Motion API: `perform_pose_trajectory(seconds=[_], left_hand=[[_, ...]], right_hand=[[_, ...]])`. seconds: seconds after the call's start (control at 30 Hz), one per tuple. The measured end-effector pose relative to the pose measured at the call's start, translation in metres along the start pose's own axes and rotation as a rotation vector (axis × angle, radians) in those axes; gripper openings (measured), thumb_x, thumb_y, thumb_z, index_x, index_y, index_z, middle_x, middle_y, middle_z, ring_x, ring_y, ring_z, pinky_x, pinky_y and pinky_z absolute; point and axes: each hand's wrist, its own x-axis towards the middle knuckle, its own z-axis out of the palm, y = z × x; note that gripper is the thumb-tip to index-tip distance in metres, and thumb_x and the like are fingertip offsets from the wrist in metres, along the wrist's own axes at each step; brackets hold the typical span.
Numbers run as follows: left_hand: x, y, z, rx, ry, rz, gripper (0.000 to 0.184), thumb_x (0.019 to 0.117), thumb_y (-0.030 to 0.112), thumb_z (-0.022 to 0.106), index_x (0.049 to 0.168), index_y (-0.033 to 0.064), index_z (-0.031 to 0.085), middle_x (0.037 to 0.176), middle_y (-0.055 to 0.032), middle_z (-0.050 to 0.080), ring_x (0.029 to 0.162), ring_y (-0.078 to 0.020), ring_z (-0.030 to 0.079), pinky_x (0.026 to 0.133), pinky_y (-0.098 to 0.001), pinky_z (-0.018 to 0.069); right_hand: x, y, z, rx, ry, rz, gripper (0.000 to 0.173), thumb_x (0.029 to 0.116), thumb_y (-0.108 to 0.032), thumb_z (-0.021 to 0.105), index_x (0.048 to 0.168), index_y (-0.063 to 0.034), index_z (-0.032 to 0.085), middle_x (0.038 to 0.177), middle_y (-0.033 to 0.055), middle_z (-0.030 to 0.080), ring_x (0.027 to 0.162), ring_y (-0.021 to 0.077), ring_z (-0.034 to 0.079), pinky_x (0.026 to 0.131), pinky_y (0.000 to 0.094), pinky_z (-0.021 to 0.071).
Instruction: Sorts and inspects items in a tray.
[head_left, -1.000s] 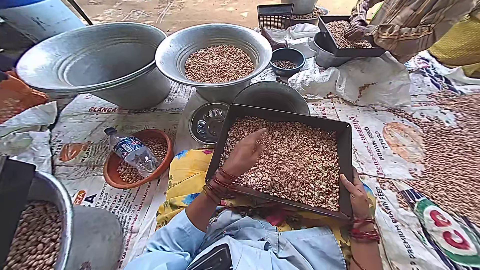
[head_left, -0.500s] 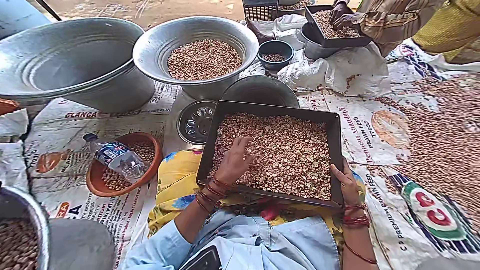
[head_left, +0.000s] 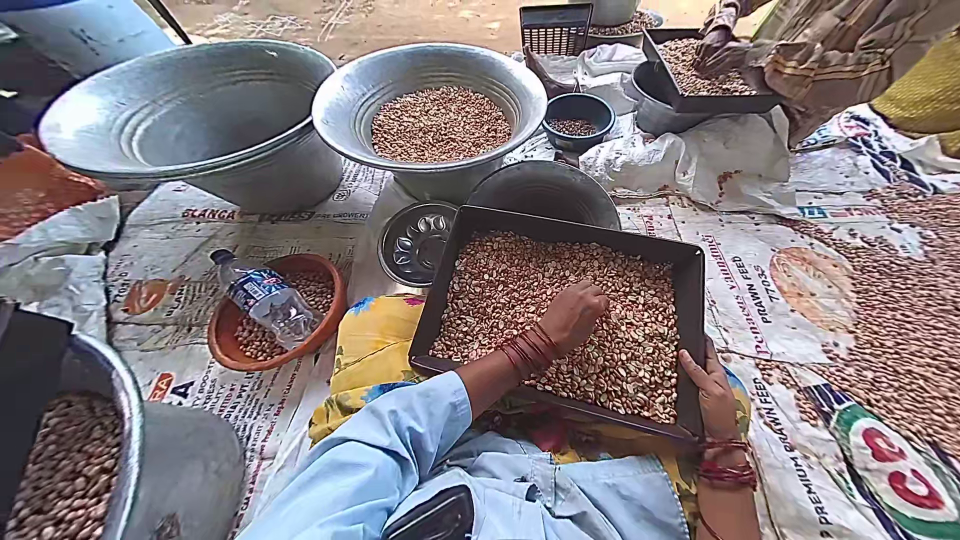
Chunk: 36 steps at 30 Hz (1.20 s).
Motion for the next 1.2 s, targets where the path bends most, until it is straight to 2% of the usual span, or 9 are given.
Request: perform_pose_trajectory(seconds=[0.17, 0.3, 0.43, 0.63, 0.73, 0.87, 1.0, 1.13, 1.2], left_hand=[[-0.015, -0.013, -0.028, -0.157, 0.077, -0.07, 0.021, 0.0976, 0.002, 0.058, 0.104, 0.0012, 0.078, 0.107, -0.0154, 0.075, 0.108, -0.0293, 0.07, 0.1, -0.0433, 0.0515], [-0.041, -0.039, -0.08, -0.771, -0.369, 0.111, 0.012, 0.0947, 0.006, 0.066, 0.096, 0.0005, 0.076, 0.093, 0.0002, 0.077, 0.089, -0.0002, 0.069, 0.086, -0.0237, 0.0557], [-0.073, -0.056, -0.112, -0.995, -0.54, 0.363, 0.028, 0.0962, 0.021, 0.067, 0.105, -0.0045, 0.073, 0.106, -0.0057, 0.077, 0.102, -0.007, 0.071, 0.095, -0.027, 0.056], [-0.146, -0.091, -0.132, -0.047, 0.233, -0.566, 0.062, 0.0962, 0.025, 0.072, 0.151, 0.006, 0.049, 0.146, -0.021, 0.055, 0.135, -0.0377, 0.054, 0.111, -0.0561, 0.0425], [-0.192, -0.115, -0.122, -0.022, -0.001, -0.827, 0.057, 0.0986, 0.039, 0.068, 0.14, 0.0008, 0.059, 0.145, -0.0228, 0.056, 0.139, -0.0402, 0.05, 0.117, -0.06, 0.0318], [-0.217, -0.117, -0.105, -0.153, -0.128, -0.716, 0.051, 0.1001, 0.033, 0.064, 0.138, -0.001, 0.061, 0.159, -0.0173, 0.044, 0.155, -0.0336, 0.025, 0.126, -0.057, -0.0017], [-0.217, -0.105, -0.121, -0.585, -0.003, -0.742, 0.053, 0.0996, 0.024, 0.066, 0.145, 0.0011, 0.051, 0.133, -0.0164, 0.063, 0.122, -0.0207, 0.061, 0.109, -0.0404, 0.0458], [-0.192, -0.096, -0.158, -0.955, 0.138, -0.591, 0.05, 0.0937, 0.034, 0.062, 0.136, 0.0076, 0.054, 0.104, 0.0029, 0.067, 0.091, -0.0029, 0.066, 0.086, -0.0255, 0.0556], [-0.169, -0.101, -0.181, -1.111, 0.351, -0.35, 0.071, 0.0991, 0.052, 0.054, 0.155, 0.0119, 0.039, 0.123, 0.0005, 0.069, 0.104, -0.0075, 0.068, 0.091, -0.0293, 0.0574]], right_hand=[[0.0, -0.002, 0.001, -0.007, -0.001, 0.002, 0.06, 0.1014, -0.004, 0.042, 0.157, 0.0042, 0.021, 0.149, 0.0104, 0.048, 0.119, -0.0072, 0.057, 0.096, 0.0082, 0.0474], [-0.001, -0.001, 0.0, -0.004, 0.001, -0.011, 0.061, 0.1007, -0.004, 0.042, 0.157, 0.0047, 0.021, 0.147, 0.0086, 0.049, 0.117, -0.0086, 0.058, 0.095, 0.0074, 0.0482], [0.0, 0.0, 0.0, -0.008, -0.009, -0.012, 0.061, 0.1014, -0.004, 0.042, 0.158, 0.0042, 0.02, 0.149, 0.0087, 0.049, 0.118, -0.009, 0.057, 0.096, 0.007, 0.0474], [0.0, -0.001, -0.007, -0.073, -0.02, 0.046, 0.064, 0.1014, -0.01, 0.045, 0.159, 0.0042, 0.021, 0.151, 0.0133, 0.047, 0.12, -0.0072, 0.056, 0.098, 0.0084, 0.0454], [0.004, -0.006, -0.011, -0.119, -0.046, 0.139, 0.055, 0.1028, -0.018, 0.045, 0.153, 0.0003, 0.032, 0.133, 0.004, 0.058, 0.108, -0.0097, 0.06, 0.09, 0.0078, 0.049], [0.008, -0.015, -0.012, -0.213, -0.081, 0.206, 0.054, 0.1045, -0.02, 0.045, 0.153, -0.0006, 0.032, 0.131, 0.0066, 0.058, 0.105, -0.0072, 0.06, 0.089, 0.0103, 0.049], [-0.01, -0.022, -0.012, -0.16, 0.003, 0.181, 0.054, 0.1001, -0.013, 0.049, 0.15, 0.0024, 0.034, 0.12, 0.0065, 0.06, 0.096, -0.0041, 0.062, 0.084, 0.0153, 0.0526], [-0.018, -0.03, -0.016, 0.21, 0.003, 0.087, 0.023, 0.0949, -0.005, 0.046, 0.116, -0.0096, 0.054, 0.086, -0.0061, 0.073, 0.077, -0.001, 0.07, 0.071, 0.0202, 0.0611], [-0.019, -0.067, 0.001, 0.422, -0.003, 0.028, 0.029, 0.0937, -0.003, 0.04, 0.094, -0.0136, 0.068, 0.079, -0.0038, 0.076, 0.071, 0.001, 0.072, 0.066, 0.021, 0.0608]])
